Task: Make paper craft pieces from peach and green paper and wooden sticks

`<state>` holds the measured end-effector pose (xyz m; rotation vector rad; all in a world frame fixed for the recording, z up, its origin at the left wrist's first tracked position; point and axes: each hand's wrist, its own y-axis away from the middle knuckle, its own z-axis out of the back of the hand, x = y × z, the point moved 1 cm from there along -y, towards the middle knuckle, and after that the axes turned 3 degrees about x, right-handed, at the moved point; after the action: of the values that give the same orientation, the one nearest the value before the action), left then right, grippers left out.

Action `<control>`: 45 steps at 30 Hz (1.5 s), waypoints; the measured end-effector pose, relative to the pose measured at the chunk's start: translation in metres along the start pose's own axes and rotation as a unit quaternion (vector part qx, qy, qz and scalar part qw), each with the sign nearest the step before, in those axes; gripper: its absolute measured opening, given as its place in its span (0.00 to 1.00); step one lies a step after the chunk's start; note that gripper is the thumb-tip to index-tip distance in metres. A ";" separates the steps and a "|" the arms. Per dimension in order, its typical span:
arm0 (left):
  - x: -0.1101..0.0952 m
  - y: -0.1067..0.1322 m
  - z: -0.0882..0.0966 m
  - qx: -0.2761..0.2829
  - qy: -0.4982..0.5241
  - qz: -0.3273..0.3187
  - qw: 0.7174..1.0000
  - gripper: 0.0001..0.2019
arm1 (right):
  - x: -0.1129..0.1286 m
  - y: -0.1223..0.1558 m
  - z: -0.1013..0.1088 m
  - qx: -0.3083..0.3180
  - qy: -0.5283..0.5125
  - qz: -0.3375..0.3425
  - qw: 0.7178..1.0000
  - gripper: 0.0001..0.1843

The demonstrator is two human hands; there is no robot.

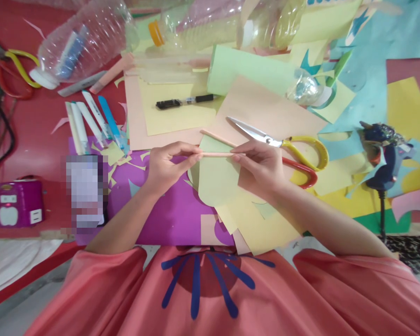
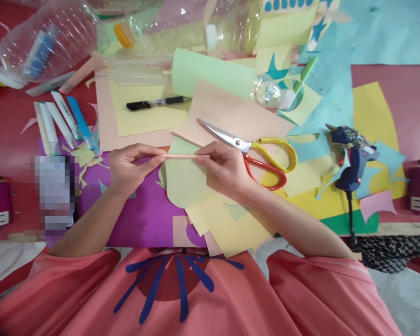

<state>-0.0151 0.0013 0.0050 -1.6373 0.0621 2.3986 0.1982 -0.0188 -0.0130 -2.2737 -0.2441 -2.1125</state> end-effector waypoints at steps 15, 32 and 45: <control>0.021 -0.015 0.013 -0.114 -0.047 -0.097 0.988 0.24 | -0.004 0.000 0.000 -0.018 0.017 0.033 0.999 0.04; 0.013 -0.012 -0.015 0.161 -0.374 -0.123 0.905 0.23 | 0.013 0.003 -0.002 -0.040 0.303 0.182 0.935 0.08; 0.011 -0.029 0.001 0.146 -0.414 -0.189 0.879 0.13 | 0.018 0.002 0.064 -0.042 0.628 0.104 0.770 0.09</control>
<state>-0.0131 0.0315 -0.0017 -0.3612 -0.0422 2.4006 0.2628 -0.0109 0.0001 -0.4276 0.1557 -2.9063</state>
